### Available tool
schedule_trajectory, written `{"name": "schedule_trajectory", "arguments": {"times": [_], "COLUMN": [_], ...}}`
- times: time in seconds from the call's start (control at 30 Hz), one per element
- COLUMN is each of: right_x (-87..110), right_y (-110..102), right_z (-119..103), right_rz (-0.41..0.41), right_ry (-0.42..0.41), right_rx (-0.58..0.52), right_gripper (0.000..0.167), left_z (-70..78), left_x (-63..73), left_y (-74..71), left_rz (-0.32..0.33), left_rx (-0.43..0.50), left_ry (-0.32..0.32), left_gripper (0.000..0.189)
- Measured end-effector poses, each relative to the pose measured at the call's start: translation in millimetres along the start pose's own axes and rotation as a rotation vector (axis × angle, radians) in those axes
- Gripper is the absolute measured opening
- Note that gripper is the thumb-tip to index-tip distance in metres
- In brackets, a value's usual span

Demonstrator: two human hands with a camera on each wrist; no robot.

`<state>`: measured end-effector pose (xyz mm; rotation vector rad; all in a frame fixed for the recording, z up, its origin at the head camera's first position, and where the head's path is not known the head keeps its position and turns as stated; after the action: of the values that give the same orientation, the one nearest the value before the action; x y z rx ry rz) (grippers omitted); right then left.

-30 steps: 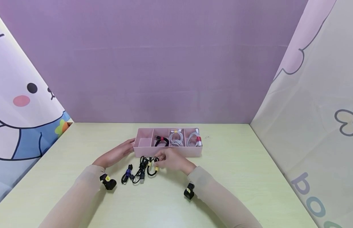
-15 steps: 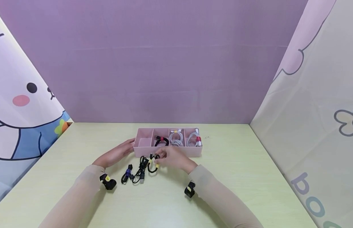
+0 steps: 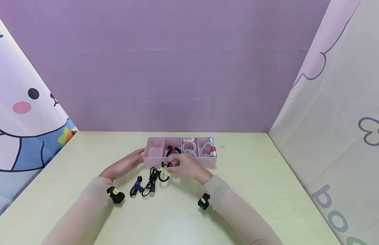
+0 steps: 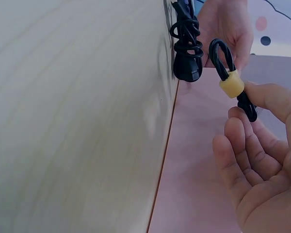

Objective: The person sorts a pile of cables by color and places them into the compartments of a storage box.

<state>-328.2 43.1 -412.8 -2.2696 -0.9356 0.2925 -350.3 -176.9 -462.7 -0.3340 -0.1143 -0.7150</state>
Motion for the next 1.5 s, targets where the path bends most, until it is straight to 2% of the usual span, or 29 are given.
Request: {"name": "schedule_trajectory", "arguments": {"times": [0.4, 0.67, 1.03, 1.3, 1.5], "right_x": [0.9, 1.5, -2.2, -1.6, -3.4], "right_y": [-6.0, -18.0, -28.0, -36.1, -41.8], "right_z": [-8.8, -16.2, -18.3, -20.5, -18.4], "right_rz": [0.019, 0.065, 0.083, 0.103, 0.111], "right_ry": [-0.03, -0.047, -0.04, -0.04, -0.018], "right_rx": [0.034, 0.069, 0.038, 0.086, 0.072], "right_gripper": [0.029, 0.028, 0.03, 0.032, 0.032], "left_z": [4.7, 2.5, 0.4, 0.2, -0.1], "left_x": [1.6, 0.7, 0.9, 1.4, 1.6], "left_y": [1.5, 0.5, -0.9, -1.0, -1.1], "left_rz": [-0.006, -0.003, 0.006, 0.016, 0.018], "left_rx": [-0.006, -0.003, -0.011, -0.008, -0.018], "left_ry": [0.006, -0.006, -0.023, -0.035, -0.035], "left_gripper": [0.06, 0.061, 0.061, 0.06, 0.06]}}
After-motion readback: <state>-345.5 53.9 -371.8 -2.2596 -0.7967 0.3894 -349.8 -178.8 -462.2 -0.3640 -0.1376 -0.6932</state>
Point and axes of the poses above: each hand's wrist, its own x-axis away from the middle knuckle, its own y-axis out of the palm, z = x × y, the point moved 8 cm from there along -x, towards the middle knuckle, and after that the axes turned 12 degrees about -z, right-handed, at the moved point
